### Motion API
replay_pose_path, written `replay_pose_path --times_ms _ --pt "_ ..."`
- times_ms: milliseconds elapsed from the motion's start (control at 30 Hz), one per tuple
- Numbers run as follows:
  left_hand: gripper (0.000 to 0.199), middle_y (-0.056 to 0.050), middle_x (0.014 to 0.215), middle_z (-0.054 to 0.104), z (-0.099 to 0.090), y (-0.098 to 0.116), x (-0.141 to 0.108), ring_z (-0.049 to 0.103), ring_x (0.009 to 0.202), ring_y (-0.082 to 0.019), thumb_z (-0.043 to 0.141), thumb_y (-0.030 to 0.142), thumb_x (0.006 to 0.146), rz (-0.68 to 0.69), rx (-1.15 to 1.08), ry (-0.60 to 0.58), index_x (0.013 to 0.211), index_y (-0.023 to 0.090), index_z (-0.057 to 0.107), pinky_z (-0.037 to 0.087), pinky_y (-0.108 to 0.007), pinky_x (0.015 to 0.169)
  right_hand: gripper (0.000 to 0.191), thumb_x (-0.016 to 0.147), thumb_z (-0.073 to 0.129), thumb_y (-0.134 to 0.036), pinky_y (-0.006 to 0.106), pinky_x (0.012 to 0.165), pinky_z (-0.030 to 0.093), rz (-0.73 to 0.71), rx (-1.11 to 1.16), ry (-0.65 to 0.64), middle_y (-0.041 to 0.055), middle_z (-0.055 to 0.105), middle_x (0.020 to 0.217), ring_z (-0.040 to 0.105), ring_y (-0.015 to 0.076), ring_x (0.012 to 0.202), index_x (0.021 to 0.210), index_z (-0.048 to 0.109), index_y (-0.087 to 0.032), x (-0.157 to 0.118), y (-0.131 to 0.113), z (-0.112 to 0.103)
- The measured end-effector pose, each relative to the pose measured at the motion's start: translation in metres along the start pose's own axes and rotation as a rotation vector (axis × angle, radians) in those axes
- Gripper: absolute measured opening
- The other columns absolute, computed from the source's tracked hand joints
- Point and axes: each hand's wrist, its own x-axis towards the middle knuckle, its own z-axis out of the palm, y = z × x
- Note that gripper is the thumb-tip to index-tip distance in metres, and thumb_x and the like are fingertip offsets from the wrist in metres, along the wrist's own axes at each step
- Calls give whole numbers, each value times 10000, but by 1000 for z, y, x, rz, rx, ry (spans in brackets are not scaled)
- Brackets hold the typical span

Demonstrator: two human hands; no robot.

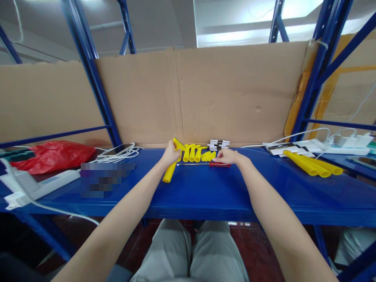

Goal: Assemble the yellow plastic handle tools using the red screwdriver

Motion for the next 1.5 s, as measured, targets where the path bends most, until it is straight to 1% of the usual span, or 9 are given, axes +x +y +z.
replay_pose_path --times_ms 133,267,433,567,633,733,867,1133,1500 --pt "321 -162 1070 646 0 -8 -5 669 931 -215 467 74 843 -43 69 46 1127 161 346 503 -273 750 553 632 575 -700 274 573 409 -44 82 -97 38 646 654 557 177 625 703 686 -163 -1 0 2" --pt "328 -158 1080 652 3 -9 -5 668 951 -218 482 82 837 -73 96 39 1124 170 350 500 -289 783 511 577 636 -667 268 592 418 -74 97 -121 15 651 682 570 179 665 730 682 -182 1 2 7" --pt "355 -165 1107 649 3 -11 -3 636 1036 -232 514 84 815 -104 160 16 1121 171 357 480 -303 828 332 630 658 -527 278 645 437 -105 68 -94 8 650 700 586 194 729 704 655 -203 2 -2 12" --pt "335 -146 1057 665 1 -9 -6 646 1012 -216 521 86 818 -111 149 -7 1101 176 366 482 -282 805 163 675 632 -350 274 660 447 -101 55 -63 20 650 743 584 186 741 729 615 -197 -2 -5 8" --pt "328 -156 1057 661 0 -8 -7 652 997 -218 527 88 819 -117 150 -14 1099 165 375 484 -276 793 138 675 621 -298 274 680 455 -103 58 -28 29 661 801 587 187 767 767 604 -198 -4 -3 4" --pt "317 -173 1092 642 1 -9 -8 652 998 -225 540 94 815 -107 178 -24 1092 149 397 485 -277 791 141 689 601 -284 277 724 461 -123 79 14 37 665 863 591 188 811 801 593 -199 -8 1 -6" --pt "297 -158 1101 635 5 -13 -5 659 973 -216 531 113 833 -91 175 -65 1102 147 411 494 -279 779 103 712 551 -262 274 725 456 -133 124 85 43 648 824 587 181 788 788 552 -192 -9 4 -12" --pt "310 -137 1045 652 8 -14 -4 666 935 -221 542 138 840 -81 162 -63 1125 145 420 501 -304 796 67 703 560 -241 270 654 449 -199 135 182 31 621 730 560 163 683 738 516 -205 1 10 -3" --pt "291 -145 1064 646 8 -12 -8 667 944 -230 537 130 835 -66 134 -68 1103 152 426 514 -314 800 65 707 555 -228 279 646 440 -173 142 193 38 608 723 553 170 669 720 495 -206 2 7 1"
